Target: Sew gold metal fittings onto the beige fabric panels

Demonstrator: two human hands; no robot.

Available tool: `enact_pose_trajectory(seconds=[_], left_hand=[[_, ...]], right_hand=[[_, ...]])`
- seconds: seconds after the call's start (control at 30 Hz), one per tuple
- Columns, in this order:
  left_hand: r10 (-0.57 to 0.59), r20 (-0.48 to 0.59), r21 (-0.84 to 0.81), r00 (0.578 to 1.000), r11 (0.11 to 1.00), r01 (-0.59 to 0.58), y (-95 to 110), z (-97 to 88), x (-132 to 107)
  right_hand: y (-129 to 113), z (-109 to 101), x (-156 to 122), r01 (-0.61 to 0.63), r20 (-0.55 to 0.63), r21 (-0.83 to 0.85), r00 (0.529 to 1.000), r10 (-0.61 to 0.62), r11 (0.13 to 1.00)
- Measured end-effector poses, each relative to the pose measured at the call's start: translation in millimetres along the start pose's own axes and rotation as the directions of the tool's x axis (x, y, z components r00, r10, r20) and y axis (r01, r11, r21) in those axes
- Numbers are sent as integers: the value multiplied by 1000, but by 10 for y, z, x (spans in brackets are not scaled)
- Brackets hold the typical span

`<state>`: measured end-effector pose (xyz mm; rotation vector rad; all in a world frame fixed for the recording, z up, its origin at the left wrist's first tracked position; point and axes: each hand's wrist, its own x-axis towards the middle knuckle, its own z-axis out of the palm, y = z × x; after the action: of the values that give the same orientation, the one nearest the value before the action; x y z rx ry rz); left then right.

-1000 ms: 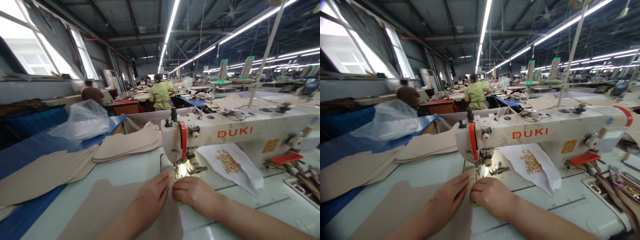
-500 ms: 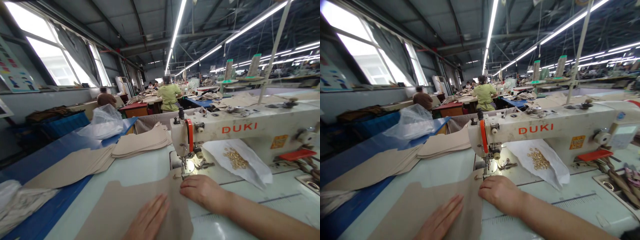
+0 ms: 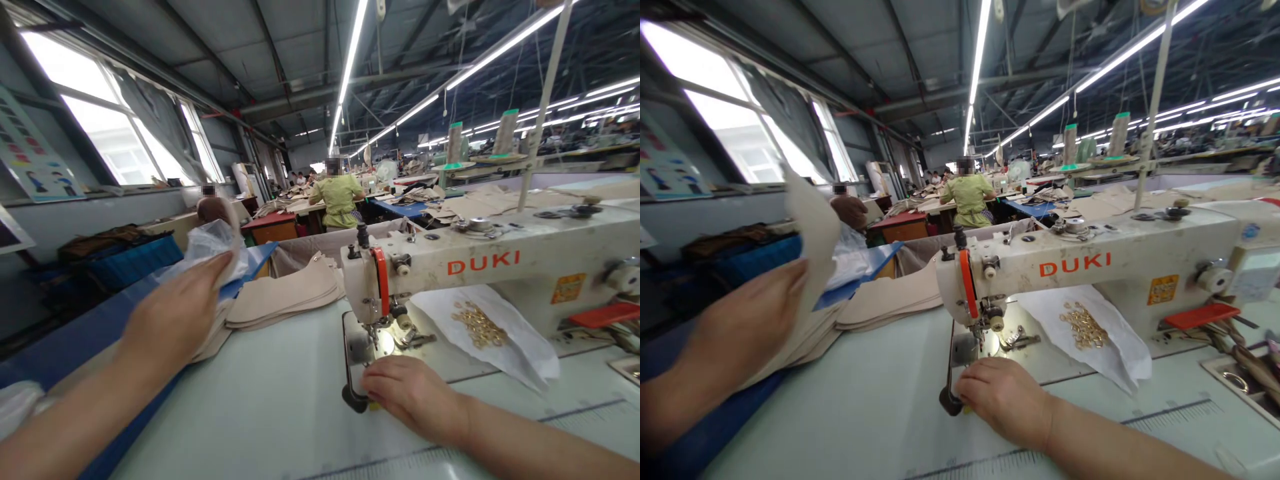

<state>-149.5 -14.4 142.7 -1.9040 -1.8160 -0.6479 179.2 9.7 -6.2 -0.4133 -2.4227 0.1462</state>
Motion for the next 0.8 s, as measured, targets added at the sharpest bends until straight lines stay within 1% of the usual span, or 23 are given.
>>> enact_pose_trajectory(seconds=[0.03,0.07,0.13,0.2,0.27,0.3,0.37,0.43,0.57,0.67,0.8], left_hand=[[28,28,99,999,995,-31,72,108,181],[42,99,159,994,986,-58,140,254,320],[32,164,174,986,983,-61,239,629,455],[4,228,172,974,984,-44,283,1042,421],[-24,280,170,960,985,-25,286,1402,289],[-46,288,175,957,985,-6,279,1541,215],[-82,290,185,954,982,28,257,1722,98],[-102,287,190,952,981,48,231,1797,48],[-110,262,196,959,979,59,205,1812,59],[-94,213,201,972,978,51,233,1786,27],[-69,149,216,987,976,35,251,1668,-131]], right_hand=[[5,6,-5,-9,-4,3,1000,9,1000],[10,11,-12,-18,-8,3,1000,18,1000],[22,19,-24,-30,-13,-4,999,30,1000],[38,24,-28,-35,-1,-6,999,35,999],[54,31,-21,-37,20,1,999,37,999],[61,36,-14,-41,36,4,999,40,999],[71,47,2,-48,64,16,997,47,999],[75,56,14,-66,92,37,994,62,997],[76,68,14,-97,99,68,991,90,993],[78,76,4,-78,78,85,994,71,993],[76,76,-11,-70,58,69,996,67,995]])
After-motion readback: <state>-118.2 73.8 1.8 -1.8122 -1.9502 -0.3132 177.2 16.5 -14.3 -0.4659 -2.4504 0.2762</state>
